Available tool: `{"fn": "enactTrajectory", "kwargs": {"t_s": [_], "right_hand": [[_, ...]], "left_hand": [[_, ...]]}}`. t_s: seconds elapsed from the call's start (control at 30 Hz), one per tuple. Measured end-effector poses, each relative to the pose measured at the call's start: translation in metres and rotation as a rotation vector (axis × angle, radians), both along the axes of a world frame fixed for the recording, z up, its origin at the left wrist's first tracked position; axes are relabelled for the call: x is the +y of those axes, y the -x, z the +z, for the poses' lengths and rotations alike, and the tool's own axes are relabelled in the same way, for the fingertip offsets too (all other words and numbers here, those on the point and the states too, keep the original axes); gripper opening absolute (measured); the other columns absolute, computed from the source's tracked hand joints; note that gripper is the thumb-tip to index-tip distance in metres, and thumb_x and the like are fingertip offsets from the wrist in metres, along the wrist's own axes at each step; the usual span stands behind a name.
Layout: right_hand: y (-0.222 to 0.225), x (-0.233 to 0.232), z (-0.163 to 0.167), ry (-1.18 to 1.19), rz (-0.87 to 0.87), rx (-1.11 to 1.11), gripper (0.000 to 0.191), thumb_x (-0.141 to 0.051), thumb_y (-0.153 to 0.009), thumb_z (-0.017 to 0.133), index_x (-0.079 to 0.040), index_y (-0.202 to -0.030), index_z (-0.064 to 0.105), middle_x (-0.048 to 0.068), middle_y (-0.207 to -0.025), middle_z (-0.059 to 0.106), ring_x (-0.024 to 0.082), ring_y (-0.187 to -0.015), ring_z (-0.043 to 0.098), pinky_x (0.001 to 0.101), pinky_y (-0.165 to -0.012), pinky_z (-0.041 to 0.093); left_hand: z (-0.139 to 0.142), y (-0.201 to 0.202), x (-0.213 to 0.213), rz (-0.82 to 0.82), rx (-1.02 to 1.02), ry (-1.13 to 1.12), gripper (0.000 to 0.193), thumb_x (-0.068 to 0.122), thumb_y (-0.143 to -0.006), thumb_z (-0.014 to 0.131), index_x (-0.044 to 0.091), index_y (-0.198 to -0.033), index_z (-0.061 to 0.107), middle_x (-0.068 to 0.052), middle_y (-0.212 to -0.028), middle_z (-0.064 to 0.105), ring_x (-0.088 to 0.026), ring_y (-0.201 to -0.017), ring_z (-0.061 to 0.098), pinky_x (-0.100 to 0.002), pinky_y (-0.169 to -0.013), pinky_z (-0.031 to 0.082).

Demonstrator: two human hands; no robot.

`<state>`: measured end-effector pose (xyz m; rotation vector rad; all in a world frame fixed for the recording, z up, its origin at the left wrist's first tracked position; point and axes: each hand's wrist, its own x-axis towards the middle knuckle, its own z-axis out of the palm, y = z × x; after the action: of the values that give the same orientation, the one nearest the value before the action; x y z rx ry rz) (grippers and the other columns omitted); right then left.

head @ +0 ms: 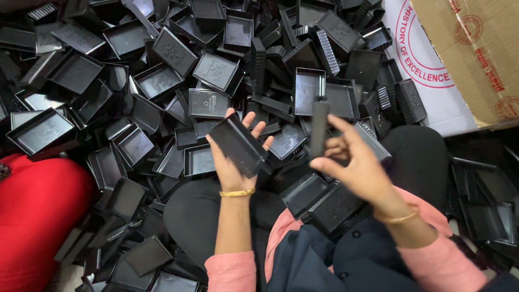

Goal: The person sits on the floor surrounded by a large pile of black plastic components. They repeatedly pick up a base and a ribbed insert, fit the insert into the base, and place the assembled unit into a nearby cardboard box. The process is continuous and repetitive throughout the clip.

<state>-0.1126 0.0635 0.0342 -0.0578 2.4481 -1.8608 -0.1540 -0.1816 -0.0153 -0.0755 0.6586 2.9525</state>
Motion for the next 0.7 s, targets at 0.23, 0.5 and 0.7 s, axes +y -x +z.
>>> {"fn": "enactTrajectory", "kwargs": {"t_s": [0.23, 0.5, 0.7], "right_hand": [[-0.007, -0.073, 0.026, -0.304, 0.03, 0.017, 0.088, -0.032, -0.072, 0.089, -0.014, -0.148, 0.048, 0.009, -0.103, 0.077, 0.019, -0.086, 0.069, 0.0336, -0.084, 0.057], [-0.007, -0.075, 0.014, -0.375, 0.121, -0.057, 0.083, -0.037, -0.07, 0.088, -0.015, -0.143, 0.055, 0.011, -0.099, 0.075, 0.02, -0.078, 0.065, 0.0345, -0.076, 0.055], [0.007, -0.04, 0.017, -0.03, 0.472, -0.377, 0.059, -0.037, -0.085, 0.078, -0.006, -0.134, 0.066, 0.009, -0.097, 0.075, 0.015, -0.089, 0.068, 0.0332, -0.083, 0.054]], "left_hand": [[-0.013, -0.004, 0.021, -0.099, 0.042, 0.192, 0.074, 0.063, -0.107, 0.039, 0.014, -0.163, 0.036, -0.018, -0.133, 0.061, -0.026, -0.112, 0.063, -0.04, -0.091, 0.056], [-0.005, -0.006, 0.026, 0.091, 0.2, 0.49, 0.066, 0.057, -0.11, 0.039, 0.007, -0.151, 0.049, -0.009, -0.134, 0.06, -0.019, -0.121, 0.059, -0.033, -0.105, 0.049], [0.004, 0.01, 0.001, 0.364, 0.268, 1.156, 0.06, 0.039, -0.112, 0.03, 0.003, -0.078, 0.063, -0.011, -0.074, 0.065, -0.024, -0.071, 0.064, -0.033, -0.072, 0.049]]}}
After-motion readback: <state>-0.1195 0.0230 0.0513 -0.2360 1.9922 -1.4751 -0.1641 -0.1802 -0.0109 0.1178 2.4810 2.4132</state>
